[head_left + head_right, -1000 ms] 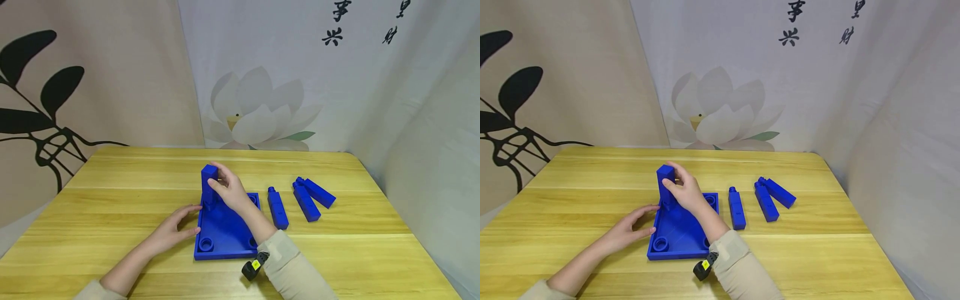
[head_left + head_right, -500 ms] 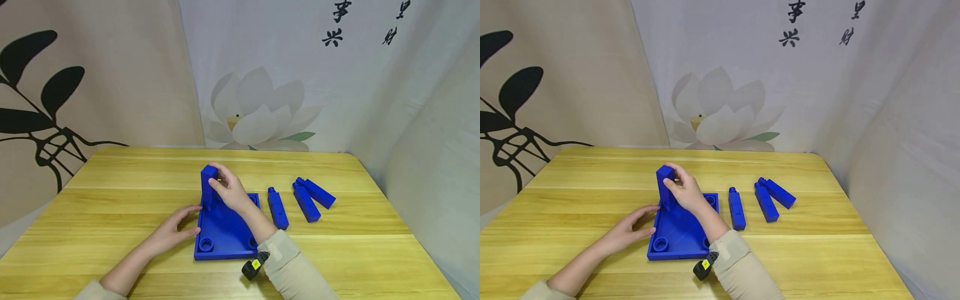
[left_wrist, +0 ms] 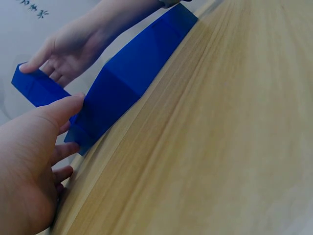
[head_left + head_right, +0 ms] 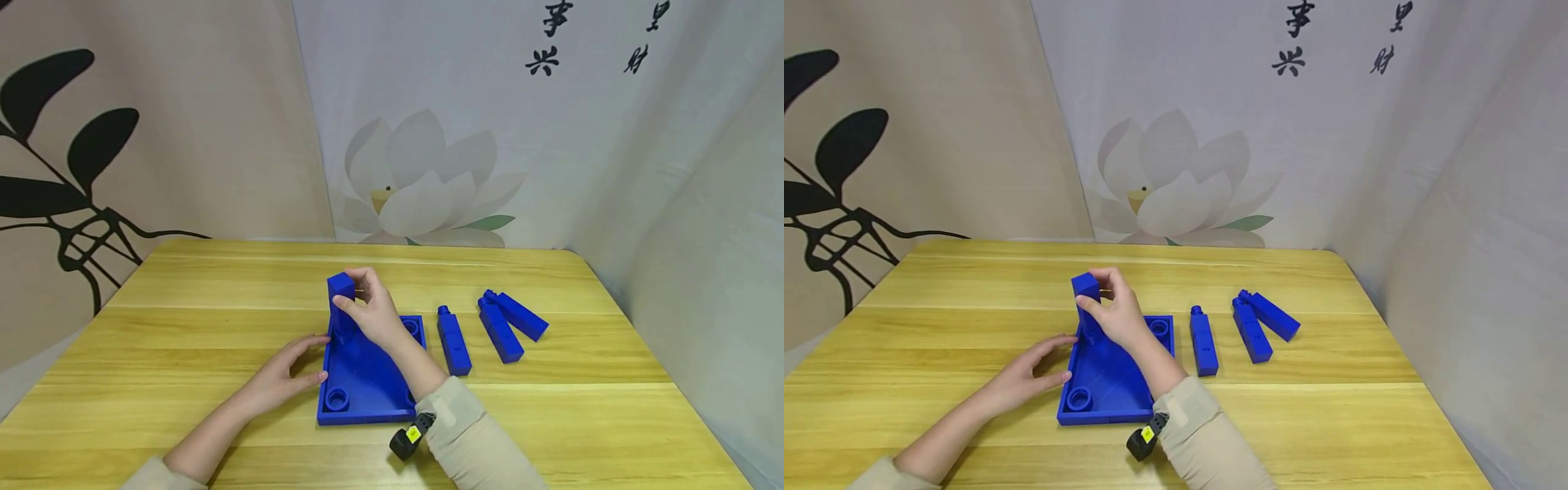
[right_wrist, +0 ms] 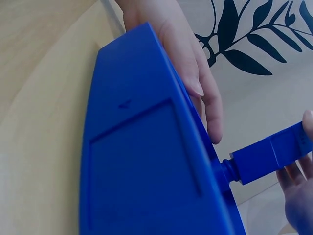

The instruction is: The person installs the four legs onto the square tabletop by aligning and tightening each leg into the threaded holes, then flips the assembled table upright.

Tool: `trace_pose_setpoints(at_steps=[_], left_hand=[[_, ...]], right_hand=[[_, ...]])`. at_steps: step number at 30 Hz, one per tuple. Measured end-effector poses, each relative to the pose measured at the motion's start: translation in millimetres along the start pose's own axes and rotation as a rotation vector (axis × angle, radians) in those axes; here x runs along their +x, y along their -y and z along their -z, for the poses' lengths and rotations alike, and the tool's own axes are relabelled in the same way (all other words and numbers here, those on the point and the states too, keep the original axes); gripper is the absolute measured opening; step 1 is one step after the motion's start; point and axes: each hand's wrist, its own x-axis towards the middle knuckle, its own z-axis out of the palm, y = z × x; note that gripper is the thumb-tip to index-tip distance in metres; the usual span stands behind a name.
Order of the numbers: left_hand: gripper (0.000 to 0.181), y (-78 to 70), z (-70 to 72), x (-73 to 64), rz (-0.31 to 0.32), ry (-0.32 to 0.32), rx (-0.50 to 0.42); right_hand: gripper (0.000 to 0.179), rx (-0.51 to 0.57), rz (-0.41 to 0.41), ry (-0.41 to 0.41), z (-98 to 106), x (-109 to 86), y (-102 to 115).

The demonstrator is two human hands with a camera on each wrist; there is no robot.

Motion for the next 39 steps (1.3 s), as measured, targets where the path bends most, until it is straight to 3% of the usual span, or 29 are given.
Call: trace_pose_setpoints(at_steps=[15, 22, 29, 39], left_hand=[[0.055, -0.7, -1.5, 0.3, -0.011, -0.005, -0.005], [0.055, -0.5, -1.4, 0.4, -0.022, -0.009, -0.005], [0.055, -1.2, 0.0, 0.4, -0.013, -0.007, -0.002], [0.055, -3.2, 1.3, -0.1, -0.015, -0.006, 0.010]], right_hand=[[0.040, 0.046, -0.081, -0.127, -6.2, 0.7, -1.3], [0.047, 0.037, -0.039, -0.050, 1.0, -0.8, -0.5], [0.042, 0.119, -0.015, 0.081, 9.8, 0.0, -1.0], [0.031, 0.079, 0.007, 0.099, 11.0, 2.1, -0.4]])
